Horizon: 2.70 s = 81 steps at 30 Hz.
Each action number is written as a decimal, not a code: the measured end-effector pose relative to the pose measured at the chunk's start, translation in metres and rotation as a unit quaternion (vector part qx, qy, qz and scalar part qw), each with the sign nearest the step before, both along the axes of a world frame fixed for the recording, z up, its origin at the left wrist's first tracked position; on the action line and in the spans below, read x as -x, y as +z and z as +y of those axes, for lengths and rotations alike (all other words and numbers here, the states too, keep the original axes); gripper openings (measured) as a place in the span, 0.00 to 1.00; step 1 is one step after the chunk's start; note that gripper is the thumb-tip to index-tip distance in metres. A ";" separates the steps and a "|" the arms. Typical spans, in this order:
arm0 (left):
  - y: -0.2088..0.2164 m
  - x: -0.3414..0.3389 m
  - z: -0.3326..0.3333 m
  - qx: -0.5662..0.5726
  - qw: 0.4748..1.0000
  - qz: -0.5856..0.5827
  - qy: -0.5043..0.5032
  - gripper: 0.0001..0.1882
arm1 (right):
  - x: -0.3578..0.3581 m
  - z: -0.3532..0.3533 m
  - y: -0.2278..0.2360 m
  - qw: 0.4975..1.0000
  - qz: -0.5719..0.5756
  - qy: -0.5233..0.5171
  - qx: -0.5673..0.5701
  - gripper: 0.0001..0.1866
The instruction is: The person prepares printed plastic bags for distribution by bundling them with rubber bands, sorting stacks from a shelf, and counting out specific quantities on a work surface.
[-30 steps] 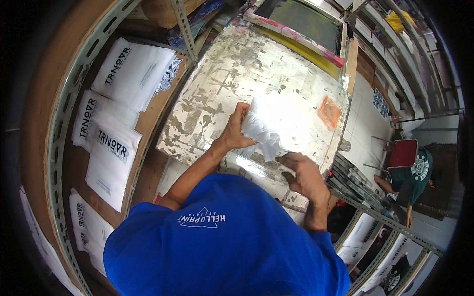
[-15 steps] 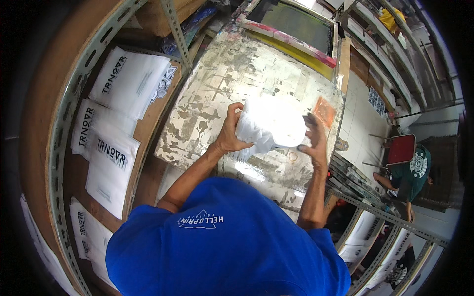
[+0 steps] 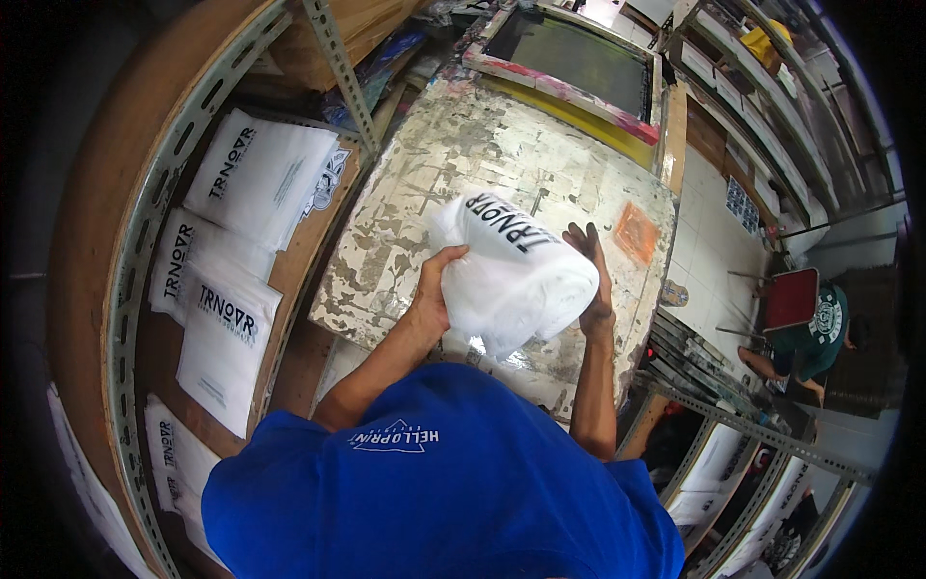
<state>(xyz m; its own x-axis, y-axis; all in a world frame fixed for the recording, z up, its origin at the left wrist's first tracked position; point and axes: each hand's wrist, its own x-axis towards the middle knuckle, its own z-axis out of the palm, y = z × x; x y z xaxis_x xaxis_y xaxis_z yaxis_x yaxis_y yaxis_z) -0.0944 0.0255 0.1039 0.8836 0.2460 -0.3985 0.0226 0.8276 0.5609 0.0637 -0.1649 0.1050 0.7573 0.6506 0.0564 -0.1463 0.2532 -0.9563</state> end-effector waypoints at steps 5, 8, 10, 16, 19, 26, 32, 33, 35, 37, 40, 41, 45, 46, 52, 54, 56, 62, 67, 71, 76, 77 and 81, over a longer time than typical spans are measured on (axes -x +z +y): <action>-0.031 -0.001 -0.005 0.332 0.941 -0.050 0.038 0.32 | 0.011 0.002 -0.010 0.980 -0.093 0.139 0.106 0.67; -0.034 0.000 0.005 0.264 0.963 0.016 -0.061 0.39 | 0.013 0.021 0.001 0.968 -0.103 0.156 0.168 0.62; -0.059 0.019 0.032 0.093 0.975 0.091 -0.181 0.38 | 0.013 0.035 0.010 0.965 -0.107 0.145 0.188 0.58; -0.038 0.026 0.050 -0.493 0.831 -0.007 0.258 0.32 | 0.019 0.066 0.000 0.970 -0.136 0.122 0.162 0.88; -0.025 0.019 0.041 -0.410 0.886 -0.117 0.182 0.48 | 0.025 0.080 -0.017 0.959 -0.197 0.127 0.157 0.87; -0.010 -0.002 0.012 -0.496 0.820 -0.146 0.246 0.78 | 0.027 0.098 -0.051 0.948 -0.273 0.075 0.147 0.84; -0.023 -0.007 0.012 -0.500 0.820 -0.080 0.267 0.60 | 0.043 0.109 -0.037 0.948 -0.284 0.033 0.139 0.84; -0.022 -0.008 0.014 -0.499 0.822 -0.079 0.265 0.61 | 0.045 0.110 -0.036 0.949 -0.284 0.024 0.133 0.85; -0.019 -0.009 0.016 -0.496 0.824 -0.078 0.261 0.64 | 0.047 0.114 -0.037 0.951 -0.284 0.005 0.121 0.85; -0.017 -0.011 0.022 -0.546 0.784 -0.112 0.272 0.70 | 0.047 0.117 -0.042 0.947 -0.296 -0.019 0.120 0.83; -0.006 -0.015 0.020 -0.582 0.758 -0.099 0.279 0.77 | 0.046 0.120 -0.046 0.920 -0.366 -0.047 0.136 0.79; -0.002 -0.016 0.018 -0.587 0.755 -0.084 0.279 0.79 | 0.046 0.122 -0.047 0.909 -0.388 -0.056 0.139 0.77; 0.000 -0.024 0.020 -0.638 0.714 0.014 0.287 0.80 | 0.058 0.130 -0.044 0.897 -0.405 -0.100 0.142 0.71; 0.004 -0.026 0.019 -0.655 0.698 0.057 0.285 0.80 | 0.060 0.131 -0.043 0.897 -0.401 -0.114 0.146 0.70; 0.006 -0.040 0.022 -0.659 0.687 0.076 0.298 0.74 | 0.059 0.133 -0.049 0.847 -0.471 -0.149 0.195 0.64; 0.000 -0.039 0.023 -0.653 0.693 0.056 0.299 0.73 | 0.062 0.130 -0.046 0.851 -0.459 -0.143 0.211 0.62; -0.006 -0.036 0.022 -0.631 0.715 0.042 0.298 0.73 | 0.063 0.128 -0.045 0.853 -0.454 -0.137 0.219 0.61; 0.012 -0.043 0.008 -0.648 0.676 0.120 0.329 0.71 | 0.061 0.127 -0.053 0.835 -0.468 -0.148 0.249 0.62; 0.001 -0.038 0.019 -0.620 0.701 0.113 0.334 0.67 | 0.037 0.098 -0.029 0.880 -0.433 -0.025 0.193 0.72; -0.008 -0.033 0.024 -0.622 0.703 0.072 0.338 0.64 | -0.003 0.092 -0.031 0.999 -0.037 0.027 0.014 0.79; -0.010 -0.027 0.033 -0.596 0.745 0.033 0.298 0.65 | -0.033 0.113 -0.020 0.964 -0.089 0.239 0.075 0.78; -0.008 -0.026 0.035 -0.589 0.757 0.024 0.283 0.66 | -0.030 0.115 -0.018 0.961 -0.066 0.235 0.128 0.77; -0.013 -0.027 0.040 -0.604 0.742 -0.010 0.290 0.75 | -0.013 0.132 -0.024 0.973 -0.131 0.166 0.093 0.68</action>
